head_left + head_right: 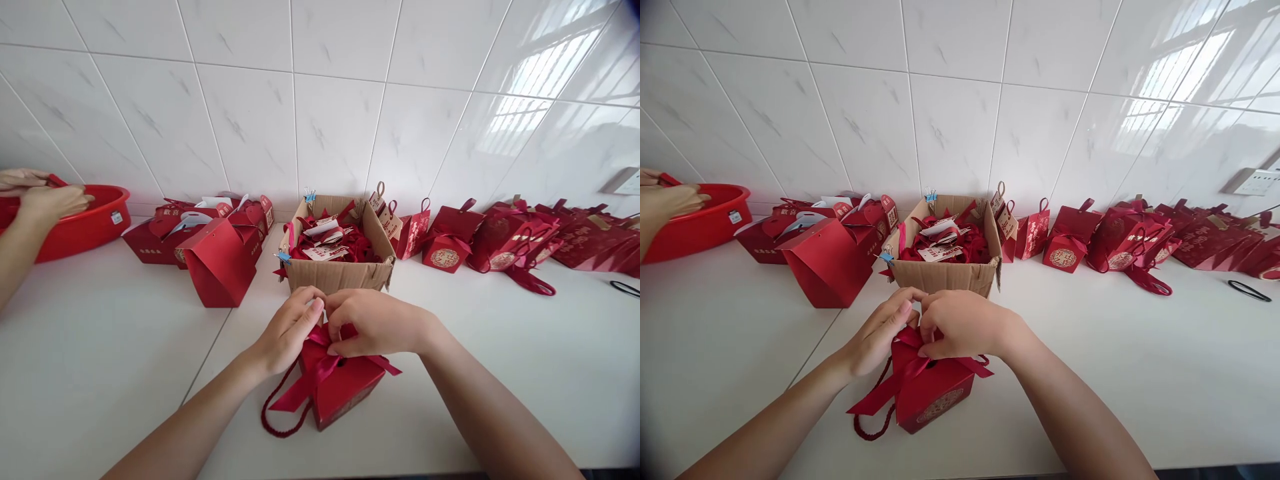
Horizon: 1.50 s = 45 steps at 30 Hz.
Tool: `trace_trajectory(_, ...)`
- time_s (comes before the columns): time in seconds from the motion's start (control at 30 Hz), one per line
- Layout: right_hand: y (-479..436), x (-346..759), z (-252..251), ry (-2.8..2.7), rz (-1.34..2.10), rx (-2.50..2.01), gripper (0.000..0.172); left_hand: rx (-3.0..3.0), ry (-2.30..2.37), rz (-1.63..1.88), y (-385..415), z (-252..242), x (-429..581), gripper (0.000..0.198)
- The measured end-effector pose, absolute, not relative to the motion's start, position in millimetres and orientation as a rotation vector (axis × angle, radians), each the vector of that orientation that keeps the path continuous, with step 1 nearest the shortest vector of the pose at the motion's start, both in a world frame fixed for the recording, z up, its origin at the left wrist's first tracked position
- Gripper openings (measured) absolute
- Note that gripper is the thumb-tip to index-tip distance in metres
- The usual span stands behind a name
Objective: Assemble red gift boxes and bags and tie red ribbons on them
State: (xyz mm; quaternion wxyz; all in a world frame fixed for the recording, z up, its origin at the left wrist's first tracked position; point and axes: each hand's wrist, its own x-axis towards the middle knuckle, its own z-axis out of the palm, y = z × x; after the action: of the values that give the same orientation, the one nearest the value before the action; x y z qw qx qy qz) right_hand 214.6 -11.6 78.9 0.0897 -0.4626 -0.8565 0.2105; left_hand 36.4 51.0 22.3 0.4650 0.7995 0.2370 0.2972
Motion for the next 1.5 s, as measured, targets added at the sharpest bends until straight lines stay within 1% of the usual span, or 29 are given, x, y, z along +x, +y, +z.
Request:
trace_trajectory(0.13,-12,215,79,-2.554,0.617,-1.374,0.015,2.172,0.577,0.728,52,23,36,0.06)
trace_trajectory(0.33,-11,215,77,-2.56,0.623,-1.372,0.016,2.119,0.587,0.707,52,20,37,0.059)
trace_trajectory(0.47,-12,220,80,-2.511,0.662,-1.354,0.021,1.889,0.579,0.675,50,16,39,0.055)
trace_trajectory(0.57,-14,230,86,-2.443,0.685,-1.364,0.025,1.831,0.58,0.658,49,16,40,0.058)
trace_trajectory(0.63,-17,239,90,-2.411,0.763,-1.41,0.027,1.799,0.581,0.653,49,18,41,0.06)
trace_trajectory(0.73,-21,251,94,-2.403,0.913,-1.525,0.036,1.764,0.577,0.647,48,19,41,0.063)
trace_trajectory(0.77,-22,254,95,-2.406,0.926,-1.559,0.035,1.754,0.573,0.645,48,19,42,0.063)
trace_trajectory(0.93,-24,259,98,-2.398,0.819,-1.681,0.022,1.696,0.548,0.643,48,20,43,0.064)
trace_trajectory(1.1,-25,259,101,-2.389,0.805,-1.643,0.019,1.623,0.507,0.635,48,19,42,0.062)
trace_trajectory(1.27,-27,261,103,-2.376,0.802,-1.545,0.017,1.589,0.455,0.685,48,15,41,0.055)
trace_trajectory(1.5,-29,262,104,-2.386,0.734,-1.522,0.012,1.577,0.407,0.724,48,11,40,0.054)
